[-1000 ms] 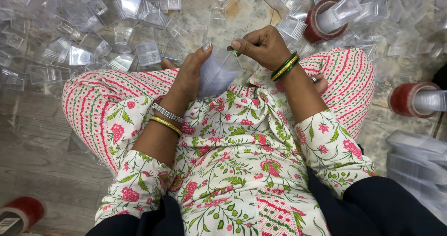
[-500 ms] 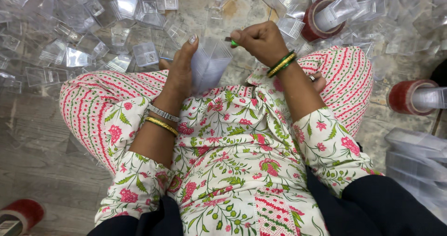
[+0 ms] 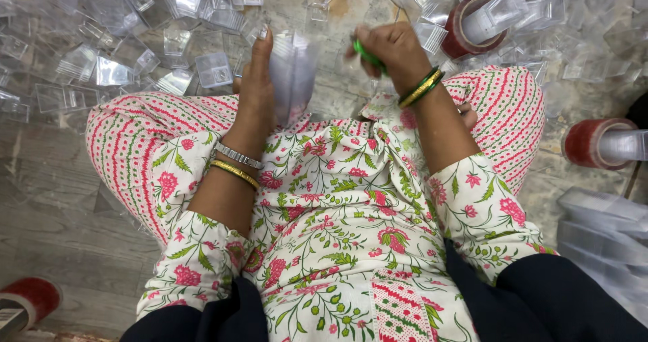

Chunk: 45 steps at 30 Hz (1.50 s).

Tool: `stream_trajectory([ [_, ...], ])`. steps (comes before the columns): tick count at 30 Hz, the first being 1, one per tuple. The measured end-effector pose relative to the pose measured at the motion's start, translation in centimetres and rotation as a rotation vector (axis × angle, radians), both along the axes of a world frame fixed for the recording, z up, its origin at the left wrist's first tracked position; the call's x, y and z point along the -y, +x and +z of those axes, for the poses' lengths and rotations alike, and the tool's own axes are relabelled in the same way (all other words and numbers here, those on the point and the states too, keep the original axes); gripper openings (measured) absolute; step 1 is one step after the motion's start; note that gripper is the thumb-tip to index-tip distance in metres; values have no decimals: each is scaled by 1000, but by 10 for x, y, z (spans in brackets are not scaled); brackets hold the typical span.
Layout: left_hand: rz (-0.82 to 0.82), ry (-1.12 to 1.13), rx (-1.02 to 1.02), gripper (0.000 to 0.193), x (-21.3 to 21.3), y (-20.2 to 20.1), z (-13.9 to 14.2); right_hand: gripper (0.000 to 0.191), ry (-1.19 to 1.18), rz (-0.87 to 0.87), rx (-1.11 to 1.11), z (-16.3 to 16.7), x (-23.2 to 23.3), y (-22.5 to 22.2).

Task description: The person sits cross-legged on the floor among piles of clear plastic box components and assembles small transparent plastic boxes, fitting and pressing the plastic pieces together by hand and setting completed boxes aside. Rolls of tape and a green marker lie nearby on the floor.

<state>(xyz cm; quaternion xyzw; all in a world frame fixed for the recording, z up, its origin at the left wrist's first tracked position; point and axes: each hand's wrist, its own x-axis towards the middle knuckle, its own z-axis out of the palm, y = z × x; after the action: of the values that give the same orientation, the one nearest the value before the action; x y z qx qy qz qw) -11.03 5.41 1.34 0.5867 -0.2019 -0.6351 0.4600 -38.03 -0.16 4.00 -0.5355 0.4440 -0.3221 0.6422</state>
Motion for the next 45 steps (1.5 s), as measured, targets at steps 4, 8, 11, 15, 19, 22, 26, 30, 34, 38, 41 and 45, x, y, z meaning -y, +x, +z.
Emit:
stream_trajectory([
  [4,-49,-119,-337,91,-2,-1,1,43,-552,-193,-457,-20,8,5],
  [8,-146,-128,-495,96,1,-2,3,65,-293,-65,-70,-14,-11,22],
  [11,-259,-193,-439,97,-1,-5,6,89,-106,50,92,-3,-34,43],
  [15,-248,-284,-499,78,-8,-4,13,80,145,-47,199,9,-37,51],
  [19,-187,-419,-381,52,-11,-6,19,69,203,-147,390,12,-29,46],
  [22,-198,-511,-238,49,-14,-9,22,68,158,-135,414,14,-31,45],
  [26,-186,-508,-230,48,-16,-9,25,70,157,-144,446,19,-35,47],
  [30,-206,-526,-227,43,-16,-9,28,70,104,-176,429,22,-36,49],
  [34,-195,-528,-212,41,-16,-9,28,69,93,-191,441,20,-39,50],
  [38,-204,-530,-204,39,-16,-9,27,69,49,-197,422,16,-41,50],
  [41,-199,-528,-235,30,-16,-9,26,68,11,-208,399,14,-42,51],
  [45,-171,-434,-223,11,-14,-10,25,67,-14,-210,400,13,-45,52],
])
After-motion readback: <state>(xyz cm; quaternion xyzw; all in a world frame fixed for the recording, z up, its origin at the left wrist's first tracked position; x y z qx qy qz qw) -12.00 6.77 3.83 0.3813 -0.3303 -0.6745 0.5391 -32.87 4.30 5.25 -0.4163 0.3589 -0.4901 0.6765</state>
